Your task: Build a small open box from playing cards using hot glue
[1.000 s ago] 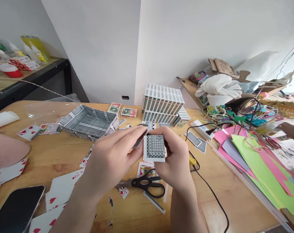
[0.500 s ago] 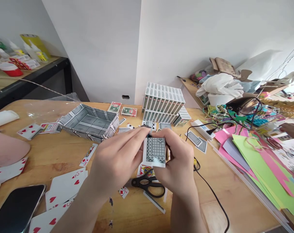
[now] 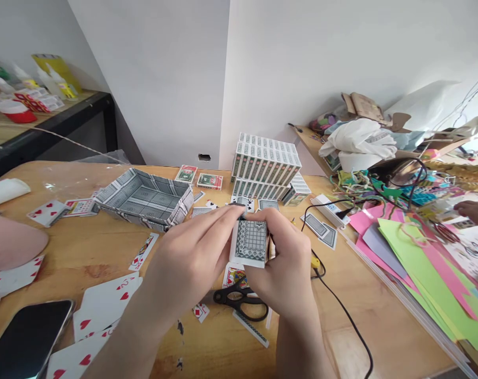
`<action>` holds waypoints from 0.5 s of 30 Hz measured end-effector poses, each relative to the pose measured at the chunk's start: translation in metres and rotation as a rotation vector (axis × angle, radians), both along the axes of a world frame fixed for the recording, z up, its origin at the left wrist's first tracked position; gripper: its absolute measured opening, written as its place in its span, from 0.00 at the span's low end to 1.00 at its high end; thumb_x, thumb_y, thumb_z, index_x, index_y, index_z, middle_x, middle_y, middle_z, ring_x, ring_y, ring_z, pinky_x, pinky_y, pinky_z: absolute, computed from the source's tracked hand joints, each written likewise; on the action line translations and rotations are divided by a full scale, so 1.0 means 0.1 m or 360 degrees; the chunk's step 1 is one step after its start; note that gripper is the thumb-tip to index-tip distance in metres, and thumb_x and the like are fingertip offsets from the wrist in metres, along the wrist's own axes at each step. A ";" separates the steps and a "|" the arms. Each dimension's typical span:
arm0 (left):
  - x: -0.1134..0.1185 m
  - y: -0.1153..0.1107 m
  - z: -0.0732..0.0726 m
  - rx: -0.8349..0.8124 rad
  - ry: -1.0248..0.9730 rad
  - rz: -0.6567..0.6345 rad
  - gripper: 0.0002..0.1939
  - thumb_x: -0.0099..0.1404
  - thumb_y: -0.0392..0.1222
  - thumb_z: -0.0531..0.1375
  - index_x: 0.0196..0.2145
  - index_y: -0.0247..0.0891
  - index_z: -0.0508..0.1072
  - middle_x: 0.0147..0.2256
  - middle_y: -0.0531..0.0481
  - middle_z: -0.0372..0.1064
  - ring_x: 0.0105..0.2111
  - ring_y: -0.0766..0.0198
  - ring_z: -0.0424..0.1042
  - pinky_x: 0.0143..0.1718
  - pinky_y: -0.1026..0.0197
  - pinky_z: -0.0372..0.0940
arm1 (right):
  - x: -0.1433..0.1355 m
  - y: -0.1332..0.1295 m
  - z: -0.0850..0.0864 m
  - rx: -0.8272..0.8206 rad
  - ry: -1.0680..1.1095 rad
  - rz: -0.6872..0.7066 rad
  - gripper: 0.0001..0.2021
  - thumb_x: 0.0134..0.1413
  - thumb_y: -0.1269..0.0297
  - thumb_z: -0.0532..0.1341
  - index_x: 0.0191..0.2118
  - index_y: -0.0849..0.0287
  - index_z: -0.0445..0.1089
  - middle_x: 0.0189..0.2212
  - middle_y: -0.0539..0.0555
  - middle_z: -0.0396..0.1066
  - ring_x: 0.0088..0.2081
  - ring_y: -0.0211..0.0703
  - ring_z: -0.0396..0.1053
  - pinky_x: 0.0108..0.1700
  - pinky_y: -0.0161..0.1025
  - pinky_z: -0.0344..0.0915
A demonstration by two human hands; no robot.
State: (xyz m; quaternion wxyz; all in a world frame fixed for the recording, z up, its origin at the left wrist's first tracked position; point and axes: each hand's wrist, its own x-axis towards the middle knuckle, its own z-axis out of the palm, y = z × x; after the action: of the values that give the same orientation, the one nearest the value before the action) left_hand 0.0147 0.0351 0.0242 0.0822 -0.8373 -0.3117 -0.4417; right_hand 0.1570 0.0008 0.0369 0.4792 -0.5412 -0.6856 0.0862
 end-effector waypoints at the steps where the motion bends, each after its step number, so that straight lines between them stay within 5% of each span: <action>1: -0.02 0.01 0.00 -0.0017 0.0029 -0.0012 0.18 0.62 0.28 0.57 0.51 0.34 0.67 0.46 0.45 0.74 0.44 0.61 0.75 0.47 0.60 0.72 | 0.00 0.00 0.00 0.0003 -0.0019 -0.0003 0.12 0.38 0.76 0.55 0.34 0.59 0.65 0.26 0.48 0.66 0.26 0.36 0.63 0.26 0.33 0.58; 7: -0.06 0.03 -0.01 0.0017 0.0070 -0.0021 0.20 0.62 0.27 0.56 0.52 0.35 0.66 0.46 0.45 0.74 0.44 0.60 0.74 0.45 0.59 0.72 | -0.02 -0.03 0.02 0.0065 -0.0111 -0.0014 0.21 0.36 0.79 0.53 0.41 0.58 0.67 0.31 0.51 0.69 0.31 0.39 0.67 0.28 0.34 0.61; 15: -0.02 0.02 -0.01 0.0188 0.0008 0.0021 0.18 0.60 0.26 0.59 0.48 0.32 0.68 0.42 0.44 0.76 0.42 0.59 0.76 0.42 0.59 0.74 | -0.05 -0.05 0.03 0.0077 -0.0065 0.0009 0.17 0.40 0.79 0.55 0.39 0.59 0.67 0.28 0.50 0.67 0.29 0.38 0.65 0.28 0.34 0.61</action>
State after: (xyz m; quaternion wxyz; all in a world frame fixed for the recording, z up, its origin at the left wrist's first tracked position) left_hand 0.0123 0.0367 0.0230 0.1351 -0.8300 -0.2905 -0.4565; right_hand 0.1521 -0.0046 0.0402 0.4777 -0.5292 -0.6988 0.0599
